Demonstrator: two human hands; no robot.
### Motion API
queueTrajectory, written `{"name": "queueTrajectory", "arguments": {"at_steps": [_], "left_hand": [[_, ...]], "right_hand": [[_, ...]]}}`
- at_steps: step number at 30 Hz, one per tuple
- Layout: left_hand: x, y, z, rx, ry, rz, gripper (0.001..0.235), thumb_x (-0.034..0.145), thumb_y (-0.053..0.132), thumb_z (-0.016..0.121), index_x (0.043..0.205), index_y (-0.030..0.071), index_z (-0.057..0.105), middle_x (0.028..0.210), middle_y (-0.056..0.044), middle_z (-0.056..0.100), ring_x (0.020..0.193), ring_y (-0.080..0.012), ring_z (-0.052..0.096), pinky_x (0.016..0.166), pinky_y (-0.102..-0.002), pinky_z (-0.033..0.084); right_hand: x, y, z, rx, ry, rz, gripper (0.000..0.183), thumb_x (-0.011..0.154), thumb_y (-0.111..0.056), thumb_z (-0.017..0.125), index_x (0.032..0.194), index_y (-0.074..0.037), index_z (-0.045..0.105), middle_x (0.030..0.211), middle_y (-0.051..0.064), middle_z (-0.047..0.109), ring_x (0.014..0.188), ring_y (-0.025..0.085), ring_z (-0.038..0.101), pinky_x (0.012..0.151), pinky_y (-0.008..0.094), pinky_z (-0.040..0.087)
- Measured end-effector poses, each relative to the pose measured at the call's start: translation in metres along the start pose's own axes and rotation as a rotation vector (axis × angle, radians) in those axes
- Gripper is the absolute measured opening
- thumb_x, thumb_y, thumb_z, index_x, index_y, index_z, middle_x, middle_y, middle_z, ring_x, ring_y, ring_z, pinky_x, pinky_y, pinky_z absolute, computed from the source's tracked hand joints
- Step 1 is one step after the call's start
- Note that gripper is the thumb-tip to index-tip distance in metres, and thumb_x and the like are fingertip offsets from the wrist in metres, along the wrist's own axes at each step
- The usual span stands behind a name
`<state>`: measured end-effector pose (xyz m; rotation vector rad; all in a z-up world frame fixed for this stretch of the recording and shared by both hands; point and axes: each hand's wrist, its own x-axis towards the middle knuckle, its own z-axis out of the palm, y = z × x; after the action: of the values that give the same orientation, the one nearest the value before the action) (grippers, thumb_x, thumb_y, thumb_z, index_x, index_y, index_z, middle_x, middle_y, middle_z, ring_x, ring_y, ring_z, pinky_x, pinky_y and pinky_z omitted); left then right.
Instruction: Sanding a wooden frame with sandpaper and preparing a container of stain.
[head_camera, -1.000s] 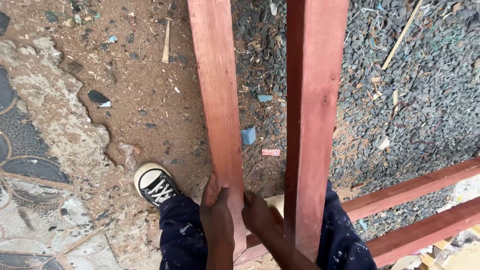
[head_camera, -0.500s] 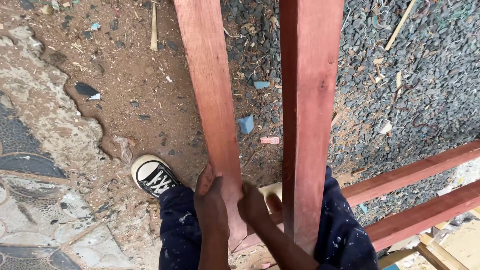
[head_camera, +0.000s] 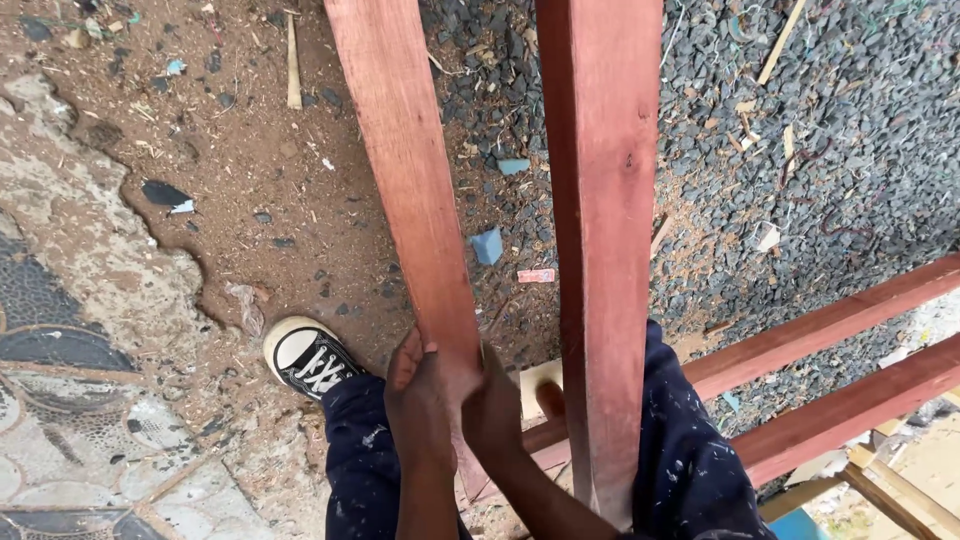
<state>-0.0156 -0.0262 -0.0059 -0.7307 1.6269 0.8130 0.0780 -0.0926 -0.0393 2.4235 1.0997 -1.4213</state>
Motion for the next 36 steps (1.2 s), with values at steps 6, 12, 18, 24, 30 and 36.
{"name": "queueTrajectory", "arguments": {"at_steps": [6, 12, 18, 24, 30, 36], "left_hand": [[0.003, -0.015, -0.006, 0.161, -0.015, 0.153, 0.043, 0.099, 0.017, 0.063, 0.141, 0.009, 0.063, 0.126, -0.011, 0.072, 0.111, -0.0169, 0.069, 0.098, -0.036, 0.054], [0.031, -0.038, -0.042, 0.324, -0.115, 0.332, 0.044, 0.102, 0.014, 0.062, 0.144, 0.002, 0.058, 0.133, -0.017, 0.069, 0.118, -0.0202, 0.064, 0.101, -0.039, 0.052], [0.049, -0.054, -0.054, 0.897, -0.005, 0.249, 0.054, 0.095, 0.047, 0.069, 0.146, 0.029, 0.06, 0.134, -0.004, 0.07, 0.127, -0.0247, 0.064, 0.103, -0.044, 0.05], [0.024, -0.083, -0.048, 0.429, -0.072, 0.202, 0.028, 0.097, 0.04, 0.07, 0.11, 0.017, 0.079, 0.089, -0.014, 0.076, 0.075, -0.0296, 0.071, 0.072, -0.045, 0.052], [-0.197, -0.034, 0.045, -0.042, -0.222, 0.143, 0.027, 0.1, 0.03, 0.066, 0.109, 0.005, 0.071, 0.082, -0.002, 0.06, 0.065, -0.0102, 0.062, 0.057, -0.024, 0.045], [-0.162, -0.093, 0.07, -0.201, -0.216, 0.047, 0.025, 0.097, 0.022, 0.066, 0.119, 0.011, 0.065, 0.08, -0.005, 0.063, 0.072, -0.0226, 0.077, 0.061, -0.034, 0.058]], "right_hand": [[0.007, -0.1, -0.042, 0.036, 0.065, -0.26, 0.068, 0.084, 0.004, 0.04, 0.152, -0.005, 0.047, 0.134, 0.033, 0.062, 0.12, 0.054, 0.06, 0.098, 0.064, 0.05], [-0.047, 0.07, -0.038, -0.021, -0.249, 0.035, 0.07, 0.078, 0.008, 0.045, 0.145, -0.011, 0.054, 0.143, 0.016, 0.064, 0.129, 0.038, 0.062, 0.105, 0.048, 0.054], [-0.013, -0.045, -0.14, 0.007, -0.489, -0.16, 0.062, 0.088, -0.005, 0.043, 0.149, -0.012, 0.053, 0.118, 0.021, 0.07, 0.102, 0.044, 0.072, 0.085, 0.056, 0.058], [0.02, -0.08, -0.24, 0.109, -0.743, -0.325, 0.049, 0.089, -0.006, 0.048, 0.136, -0.011, 0.063, 0.089, 0.024, 0.071, 0.072, 0.037, 0.067, 0.065, 0.05, 0.05], [0.032, -0.115, -0.331, 0.025, -0.83, -0.365, 0.019, 0.099, -0.021, 0.061, 0.093, -0.003, 0.066, 0.068, 0.017, 0.06, 0.059, 0.018, 0.056, 0.056, 0.032, 0.042], [0.012, -0.161, -0.348, -0.152, -0.866, -0.349, 0.015, 0.095, -0.015, 0.066, 0.102, -0.002, 0.067, 0.08, 0.009, 0.064, 0.072, 0.017, 0.063, 0.062, 0.029, 0.05]]}}
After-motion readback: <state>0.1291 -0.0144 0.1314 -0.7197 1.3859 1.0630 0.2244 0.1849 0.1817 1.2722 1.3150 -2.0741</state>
